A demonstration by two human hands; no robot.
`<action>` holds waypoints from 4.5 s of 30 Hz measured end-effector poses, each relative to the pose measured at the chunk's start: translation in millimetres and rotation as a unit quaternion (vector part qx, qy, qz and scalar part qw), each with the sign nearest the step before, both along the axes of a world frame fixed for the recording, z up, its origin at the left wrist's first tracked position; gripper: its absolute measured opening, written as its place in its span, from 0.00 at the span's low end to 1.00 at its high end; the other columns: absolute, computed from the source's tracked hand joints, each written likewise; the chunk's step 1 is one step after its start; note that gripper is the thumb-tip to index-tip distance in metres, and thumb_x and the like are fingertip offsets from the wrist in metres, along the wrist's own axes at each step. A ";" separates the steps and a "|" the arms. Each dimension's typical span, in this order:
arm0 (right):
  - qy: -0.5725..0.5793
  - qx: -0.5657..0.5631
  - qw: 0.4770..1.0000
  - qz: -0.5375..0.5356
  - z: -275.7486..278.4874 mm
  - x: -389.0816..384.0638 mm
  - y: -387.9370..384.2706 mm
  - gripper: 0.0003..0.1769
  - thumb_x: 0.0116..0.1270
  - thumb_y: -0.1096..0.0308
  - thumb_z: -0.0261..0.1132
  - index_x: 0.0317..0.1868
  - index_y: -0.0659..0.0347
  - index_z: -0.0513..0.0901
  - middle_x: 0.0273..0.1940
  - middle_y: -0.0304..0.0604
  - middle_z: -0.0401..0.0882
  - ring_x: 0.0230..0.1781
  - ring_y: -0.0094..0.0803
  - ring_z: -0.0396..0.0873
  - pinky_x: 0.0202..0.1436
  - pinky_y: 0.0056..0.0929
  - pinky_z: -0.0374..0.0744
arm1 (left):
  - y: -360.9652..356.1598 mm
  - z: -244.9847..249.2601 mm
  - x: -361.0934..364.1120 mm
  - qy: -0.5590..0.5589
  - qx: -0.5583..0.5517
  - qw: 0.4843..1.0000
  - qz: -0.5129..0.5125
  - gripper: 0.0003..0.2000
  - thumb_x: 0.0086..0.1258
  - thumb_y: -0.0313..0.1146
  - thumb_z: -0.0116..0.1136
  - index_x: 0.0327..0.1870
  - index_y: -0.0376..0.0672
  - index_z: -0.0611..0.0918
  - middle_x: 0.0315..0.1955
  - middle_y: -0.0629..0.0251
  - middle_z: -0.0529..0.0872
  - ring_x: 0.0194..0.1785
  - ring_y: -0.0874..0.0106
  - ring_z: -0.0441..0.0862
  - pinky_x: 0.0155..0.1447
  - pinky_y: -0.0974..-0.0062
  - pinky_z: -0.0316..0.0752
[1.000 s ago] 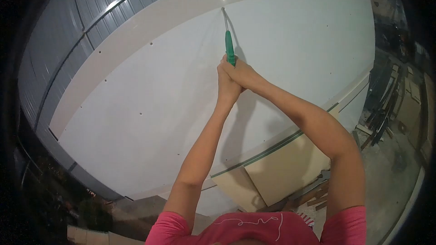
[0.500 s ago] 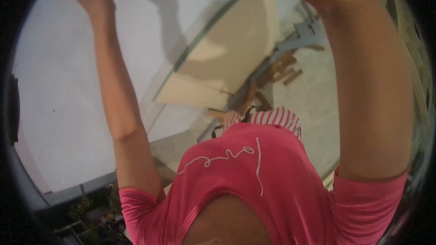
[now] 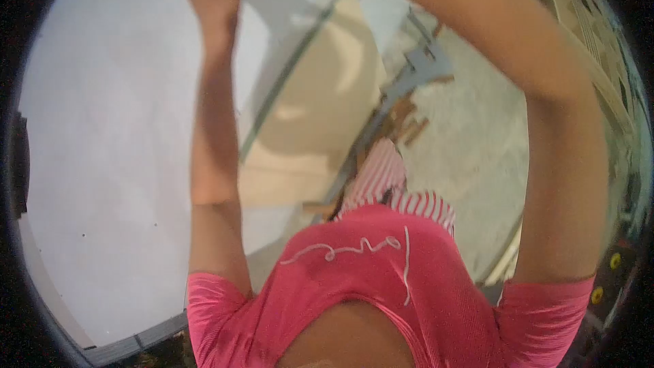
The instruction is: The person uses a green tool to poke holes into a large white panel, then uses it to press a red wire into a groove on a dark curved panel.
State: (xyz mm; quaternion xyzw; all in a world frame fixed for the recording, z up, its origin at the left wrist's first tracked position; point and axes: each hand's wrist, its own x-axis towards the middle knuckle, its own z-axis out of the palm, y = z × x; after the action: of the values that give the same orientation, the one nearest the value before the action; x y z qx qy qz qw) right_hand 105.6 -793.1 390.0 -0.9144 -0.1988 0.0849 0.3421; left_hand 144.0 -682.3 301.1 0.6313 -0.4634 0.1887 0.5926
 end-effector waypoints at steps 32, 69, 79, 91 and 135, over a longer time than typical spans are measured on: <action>-0.071 0.213 0.945 -0.239 17.4 133.3 -206.7 0.30 0.64 0.42 0.45 0.53 0.59 0.69 0.43 0.51 0.76 0.35 0.41 0.80 0.24 0.34 0.81 | -234.8 76.4 135.9 0.122 0.024 0.991 -0.046 0.07 0.62 0.22 0.51 0.37 0.32 0.68 0.20 0.66 0.71 0.21 0.78 0.72 0.15 0.80 0.66; 0.001 0.244 0.969 0.041 -159.1 159.2 -346.6 0.43 0.58 0.39 0.55 0.56 0.75 0.67 0.41 0.59 0.78 0.45 0.44 0.78 0.48 0.34 0.74 | -367.3 -119.7 102.7 0.149 -0.049 0.937 0.311 0.30 0.61 0.20 0.51 0.65 0.34 0.56 0.51 0.50 0.63 0.56 0.57 0.63 0.62 0.67 0.58; -0.042 0.244 0.967 0.051 -121.0 145.1 -360.3 0.39 0.58 0.37 0.54 0.56 0.66 0.70 0.41 0.58 0.78 0.44 0.46 0.78 0.48 0.35 0.74 | -386.6 -72.1 88.9 0.016 -0.048 0.909 0.413 0.25 0.63 0.25 0.51 0.62 0.36 0.61 0.46 0.54 0.67 0.51 0.63 0.67 0.58 0.69 0.63; -0.112 0.282 0.951 0.067 108.3 153.7 -337.2 0.35 0.60 0.41 0.54 0.48 0.69 0.76 0.38 0.56 0.80 0.34 0.43 0.82 0.33 0.36 0.81 | -356.4 163.4 119.5 0.069 -0.110 0.958 0.255 0.09 0.65 0.32 0.50 0.35 0.34 0.72 0.26 0.65 0.74 0.26 0.76 0.72 0.26 0.77 0.69; -0.041 0.356 0.933 -0.016 34.9 160.3 -473.3 0.24 0.66 0.46 0.48 0.36 0.61 0.74 0.25 0.38 0.74 0.23 0.24 0.72 0.27 0.25 0.73 | -487.3 108.3 121.6 0.085 0.012 0.977 0.195 0.13 0.65 0.30 0.50 0.45 0.31 0.69 0.29 0.65 0.75 0.30 0.75 0.74 0.33 0.76 0.73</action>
State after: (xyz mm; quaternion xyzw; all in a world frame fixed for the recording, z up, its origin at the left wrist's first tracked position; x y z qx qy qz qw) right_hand 265.9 -1266.4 424.9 -0.7385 -0.2151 -0.0346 0.6380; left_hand 265.6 -1169.6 409.4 0.7300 -0.2816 0.2413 0.5741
